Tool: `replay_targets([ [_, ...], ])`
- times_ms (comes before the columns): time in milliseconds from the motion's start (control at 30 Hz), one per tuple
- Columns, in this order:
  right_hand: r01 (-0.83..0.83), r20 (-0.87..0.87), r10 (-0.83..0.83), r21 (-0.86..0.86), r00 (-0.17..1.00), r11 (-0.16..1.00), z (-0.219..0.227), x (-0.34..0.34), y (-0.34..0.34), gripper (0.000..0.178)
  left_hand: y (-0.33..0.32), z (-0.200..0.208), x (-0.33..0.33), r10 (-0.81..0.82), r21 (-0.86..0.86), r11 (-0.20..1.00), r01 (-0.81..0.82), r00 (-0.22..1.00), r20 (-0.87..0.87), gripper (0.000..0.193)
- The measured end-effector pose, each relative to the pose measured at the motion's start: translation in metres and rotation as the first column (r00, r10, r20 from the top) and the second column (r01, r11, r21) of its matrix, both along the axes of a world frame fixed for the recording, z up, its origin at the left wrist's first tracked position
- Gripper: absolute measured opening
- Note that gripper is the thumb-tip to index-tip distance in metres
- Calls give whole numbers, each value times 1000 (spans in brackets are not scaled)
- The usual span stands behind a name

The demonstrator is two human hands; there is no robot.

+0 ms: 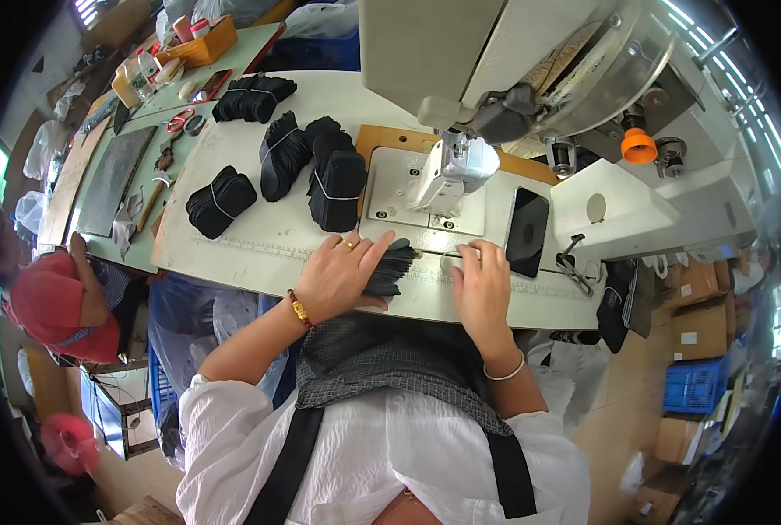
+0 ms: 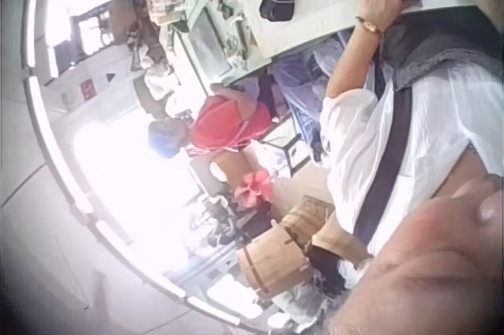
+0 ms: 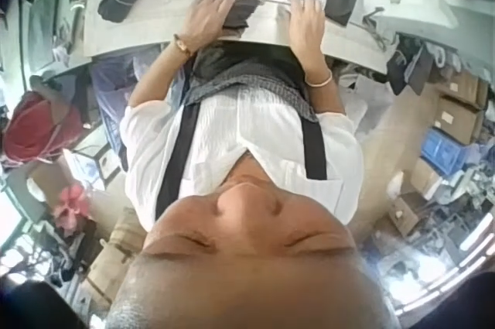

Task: Assembling and stitching black shoe upper components using an industrial sewing machine.

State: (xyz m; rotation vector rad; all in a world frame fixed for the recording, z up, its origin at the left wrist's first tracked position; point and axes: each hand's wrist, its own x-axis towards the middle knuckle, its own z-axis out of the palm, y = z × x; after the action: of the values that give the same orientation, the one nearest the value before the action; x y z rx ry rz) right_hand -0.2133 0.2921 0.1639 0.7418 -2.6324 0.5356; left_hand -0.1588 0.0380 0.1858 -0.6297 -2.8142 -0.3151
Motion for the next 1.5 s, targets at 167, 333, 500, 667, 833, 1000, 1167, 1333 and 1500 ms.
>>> replay_targets([
  [167,-464,150,518,-289,842,837,19,-11,-32,96,1,2,-2,-20,-31,999,21,1000,6,99],
  [333,-509,175,532,-163,828,845,-1,-20,-59,114,2,-1,-4,52,-34,998,-52,999,5,93],
  [500,-429,280,473,-206,835,879,0,-10,-69,98,-4,1,-3,116,43,992,-120,989,86,95],
  [667,-356,248,413,-243,876,902,1,5,-70,95,-39,0,4,23,225,972,-67,981,191,95],
  [833,-294,242,342,-215,908,931,-2,7,-72,100,-50,-20,10,-34,400,914,-58,975,220,95],
  [1000,-359,247,524,-495,815,791,-23,8,-81,101,-41,-30,9,-137,631,775,33,984,118,102],
  [1167,-302,274,598,-663,753,685,-20,5,-83,102,-32,-21,6,-62,527,850,11,995,79,102],
  [1333,-370,224,549,-532,806,761,-7,3,-82,103,-38,-21,5,-35,560,825,-72,983,178,104],
  [1500,-424,373,584,-429,721,798,-7,-3,-77,97,-44,-28,5,-50,480,877,-24,989,140,96],
])
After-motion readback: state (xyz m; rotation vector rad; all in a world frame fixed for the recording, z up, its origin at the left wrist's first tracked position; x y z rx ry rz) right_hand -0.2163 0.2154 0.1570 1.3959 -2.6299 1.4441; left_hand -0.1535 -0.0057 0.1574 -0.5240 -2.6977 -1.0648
